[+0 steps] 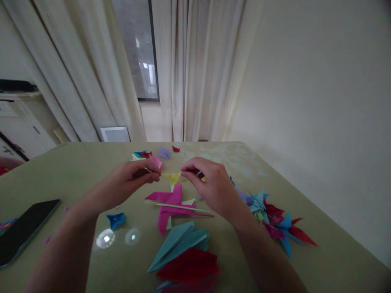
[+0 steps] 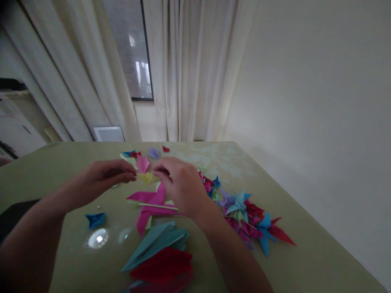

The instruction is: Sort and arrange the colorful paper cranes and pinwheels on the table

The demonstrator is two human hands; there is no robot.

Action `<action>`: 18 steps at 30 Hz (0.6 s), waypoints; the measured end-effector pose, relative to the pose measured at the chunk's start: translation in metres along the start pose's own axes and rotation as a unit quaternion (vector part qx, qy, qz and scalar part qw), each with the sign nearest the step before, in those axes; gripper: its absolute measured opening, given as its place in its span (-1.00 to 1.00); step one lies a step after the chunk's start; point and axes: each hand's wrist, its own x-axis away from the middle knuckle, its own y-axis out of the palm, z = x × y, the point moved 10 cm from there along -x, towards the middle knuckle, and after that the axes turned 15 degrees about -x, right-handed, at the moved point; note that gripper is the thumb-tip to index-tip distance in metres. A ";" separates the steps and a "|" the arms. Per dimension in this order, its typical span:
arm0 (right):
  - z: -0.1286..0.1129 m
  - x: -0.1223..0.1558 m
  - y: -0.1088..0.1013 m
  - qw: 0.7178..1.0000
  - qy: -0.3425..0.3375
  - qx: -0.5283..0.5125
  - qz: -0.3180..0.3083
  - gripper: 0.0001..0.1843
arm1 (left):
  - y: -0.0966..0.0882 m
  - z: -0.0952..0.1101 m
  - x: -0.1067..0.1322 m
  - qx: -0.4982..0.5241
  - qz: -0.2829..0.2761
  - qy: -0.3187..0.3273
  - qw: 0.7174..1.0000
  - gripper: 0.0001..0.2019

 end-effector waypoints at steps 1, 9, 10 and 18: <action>0.003 0.000 -0.009 1.000 0.009 0.028 0.010 -0.92 | -0.001 -0.022 -0.002 -0.020 0.011 -0.028 0.999 -0.62; 0.090 -0.001 -0.053 0.924 0.211 0.316 -0.032 -0.87 | 0.023 -0.206 0.017 -0.333 -0.016 -0.256 0.907 -0.70; 0.102 0.002 -0.052 0.910 0.238 0.336 -0.049 -0.85 | 0.028 -0.214 0.021 -0.334 -0.022 -0.261 0.905 -0.73; 0.109 0.011 -0.044 0.890 0.271 0.355 -0.095 -0.84 | 0.041 -0.224 0.020 -0.313 -0.036 -0.260 0.913 -0.80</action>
